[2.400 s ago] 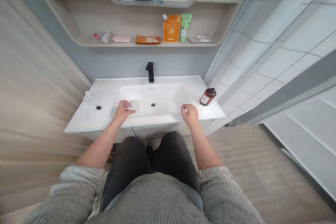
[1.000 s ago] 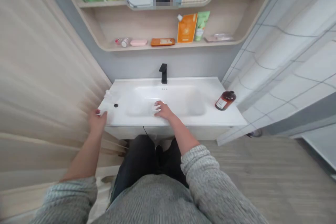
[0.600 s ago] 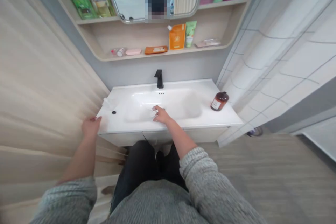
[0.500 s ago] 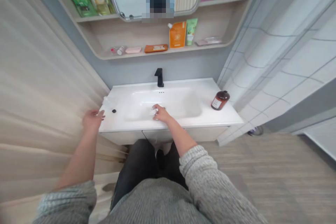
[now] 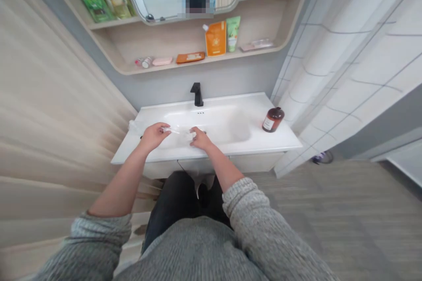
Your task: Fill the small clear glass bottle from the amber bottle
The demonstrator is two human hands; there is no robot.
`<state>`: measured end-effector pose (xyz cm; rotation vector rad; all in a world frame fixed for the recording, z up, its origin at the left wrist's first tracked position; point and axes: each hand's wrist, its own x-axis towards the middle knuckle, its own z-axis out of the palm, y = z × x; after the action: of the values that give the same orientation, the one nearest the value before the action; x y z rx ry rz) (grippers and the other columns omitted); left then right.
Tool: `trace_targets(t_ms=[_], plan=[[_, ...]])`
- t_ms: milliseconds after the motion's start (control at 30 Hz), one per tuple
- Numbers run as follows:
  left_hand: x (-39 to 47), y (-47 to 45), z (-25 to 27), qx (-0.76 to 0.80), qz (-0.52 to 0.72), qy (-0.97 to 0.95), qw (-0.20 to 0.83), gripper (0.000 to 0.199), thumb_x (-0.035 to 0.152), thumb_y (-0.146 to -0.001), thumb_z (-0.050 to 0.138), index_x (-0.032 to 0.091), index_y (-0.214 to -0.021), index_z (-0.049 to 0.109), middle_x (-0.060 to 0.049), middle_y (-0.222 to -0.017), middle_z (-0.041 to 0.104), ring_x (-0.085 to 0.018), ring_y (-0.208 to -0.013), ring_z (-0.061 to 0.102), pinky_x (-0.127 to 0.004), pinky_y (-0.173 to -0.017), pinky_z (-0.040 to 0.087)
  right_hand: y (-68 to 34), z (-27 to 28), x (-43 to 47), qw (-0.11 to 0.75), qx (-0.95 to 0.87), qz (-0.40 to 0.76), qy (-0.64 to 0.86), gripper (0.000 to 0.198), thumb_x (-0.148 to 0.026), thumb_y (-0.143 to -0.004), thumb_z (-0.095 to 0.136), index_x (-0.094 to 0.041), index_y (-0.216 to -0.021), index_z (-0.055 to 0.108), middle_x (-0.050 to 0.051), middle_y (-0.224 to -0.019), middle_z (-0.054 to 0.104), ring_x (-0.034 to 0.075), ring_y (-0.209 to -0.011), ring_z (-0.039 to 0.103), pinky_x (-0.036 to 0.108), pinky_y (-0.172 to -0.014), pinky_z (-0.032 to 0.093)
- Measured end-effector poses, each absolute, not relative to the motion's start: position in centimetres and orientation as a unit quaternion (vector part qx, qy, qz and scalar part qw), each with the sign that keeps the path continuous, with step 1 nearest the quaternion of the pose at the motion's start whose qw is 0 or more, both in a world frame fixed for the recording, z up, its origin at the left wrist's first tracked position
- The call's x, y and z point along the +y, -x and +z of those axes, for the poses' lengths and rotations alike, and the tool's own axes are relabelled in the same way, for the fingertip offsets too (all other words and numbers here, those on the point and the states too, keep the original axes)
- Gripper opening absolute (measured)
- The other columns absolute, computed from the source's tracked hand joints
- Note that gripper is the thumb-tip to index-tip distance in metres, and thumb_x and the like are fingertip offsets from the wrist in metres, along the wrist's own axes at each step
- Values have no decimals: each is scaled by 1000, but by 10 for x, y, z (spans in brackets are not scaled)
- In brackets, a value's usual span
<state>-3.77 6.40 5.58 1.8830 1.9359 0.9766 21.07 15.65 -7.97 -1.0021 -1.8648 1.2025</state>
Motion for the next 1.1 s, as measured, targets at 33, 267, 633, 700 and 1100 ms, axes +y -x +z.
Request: trace_targets(t_ms=[33,267,633,700,1100], plan=[[63,35,57,676,326,-650,122,32,37,-87,83,23,-116,86,-4,-95,82,-23,-82,72,-35,-85,59,-210,-80,157,346,-719,465,383,65,-17,-58,83,-28,-119,62,-5,-107,72,16,-78,63,31,-78,52],[61,20,63,675,277,-677,94,28,33,-91,82,22,-115,87,-5,-96,81,-24,-83,73,-36,-87,60,-208,-87,161,348,-735,447,373,66,-14,-59,83,-28,-121,63,-4,-114,75,17,-79,66,30,-79,52],[82,-11,63,657,98,-744,71,27,41,-102,75,20,-111,90,-14,-113,88,-33,-108,80,-40,-99,59,-208,-84,158,387,-742,459,297,72,-26,-61,98,-26,-126,69,5,-138,73,14,-74,65,35,-79,57],[83,-14,65,672,79,-734,55,33,46,-106,69,20,-109,90,-15,-110,88,-34,-108,81,-40,-98,59,-208,-84,158,402,-733,460,298,73,-26,-61,97,-27,-128,69,6,-141,72,13,-72,61,34,-77,57],[73,-8,64,610,123,-778,82,47,34,-97,79,22,-142,74,-13,-138,81,-33,-129,75,-42,-114,57,-210,-81,159,416,-694,510,291,74,-37,-57,99,-26,-125,71,6,-138,72,13,-72,60,32,-71,54]])
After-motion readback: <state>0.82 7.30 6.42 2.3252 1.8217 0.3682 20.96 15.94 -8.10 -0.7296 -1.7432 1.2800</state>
